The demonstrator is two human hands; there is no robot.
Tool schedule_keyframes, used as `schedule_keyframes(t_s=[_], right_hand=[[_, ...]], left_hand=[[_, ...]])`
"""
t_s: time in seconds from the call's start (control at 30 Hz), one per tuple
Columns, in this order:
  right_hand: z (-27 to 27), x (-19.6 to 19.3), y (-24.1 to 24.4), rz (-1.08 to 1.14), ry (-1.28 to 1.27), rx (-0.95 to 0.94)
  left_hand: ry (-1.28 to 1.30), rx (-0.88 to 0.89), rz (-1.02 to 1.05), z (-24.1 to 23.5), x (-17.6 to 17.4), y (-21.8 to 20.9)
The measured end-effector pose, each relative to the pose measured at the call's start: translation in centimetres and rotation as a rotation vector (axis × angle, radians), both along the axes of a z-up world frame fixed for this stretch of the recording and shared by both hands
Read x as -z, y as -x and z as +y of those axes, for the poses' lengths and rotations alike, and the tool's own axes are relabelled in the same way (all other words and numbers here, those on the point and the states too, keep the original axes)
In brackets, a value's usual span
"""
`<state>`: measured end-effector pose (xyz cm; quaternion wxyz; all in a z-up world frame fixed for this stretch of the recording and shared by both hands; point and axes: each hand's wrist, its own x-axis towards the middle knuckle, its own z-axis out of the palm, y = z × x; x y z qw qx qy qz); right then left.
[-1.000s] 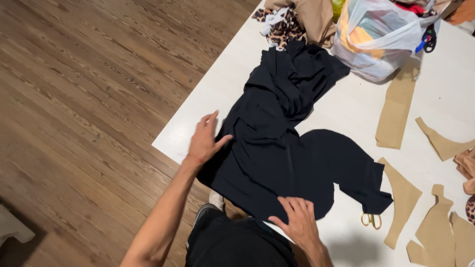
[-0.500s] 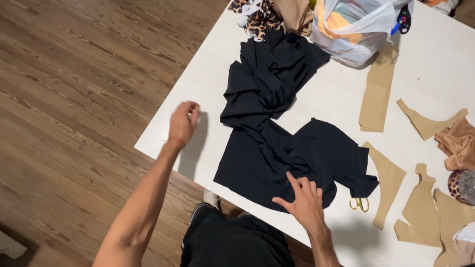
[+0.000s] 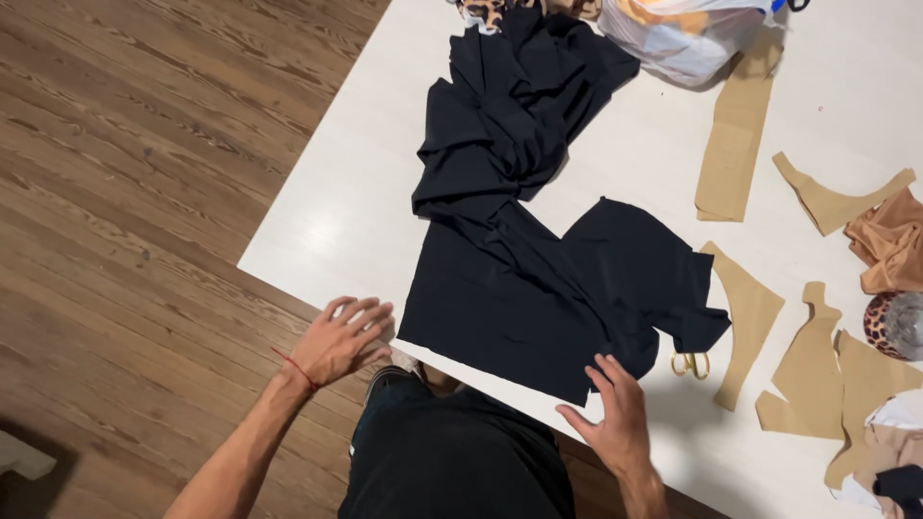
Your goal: Cutting out fabric pieces using a paper pattern and scissors on a cutting table
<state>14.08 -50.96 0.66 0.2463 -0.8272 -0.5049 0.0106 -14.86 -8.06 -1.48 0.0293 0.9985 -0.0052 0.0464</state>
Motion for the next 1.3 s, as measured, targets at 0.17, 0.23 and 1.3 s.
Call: schedule_keyframes(t_s=[0.17,0.23,1.3], right_hand=[[0.7,0.2,0.5,0.046,-0.047,0.133],[1.2,0.0,0.0,0.013,-0.068,0.156],[11.7,5.7,-4.7,0.251,-0.206,0.046]], left_hand=[[0.162,-0.127,-0.119,-0.6,-1.6,-4.2],[0.227,-0.132,-0.158,-0.9,-2.0,-6.5],[0.854,-0.926,-0.371,1.2,-5.8,3.0]])
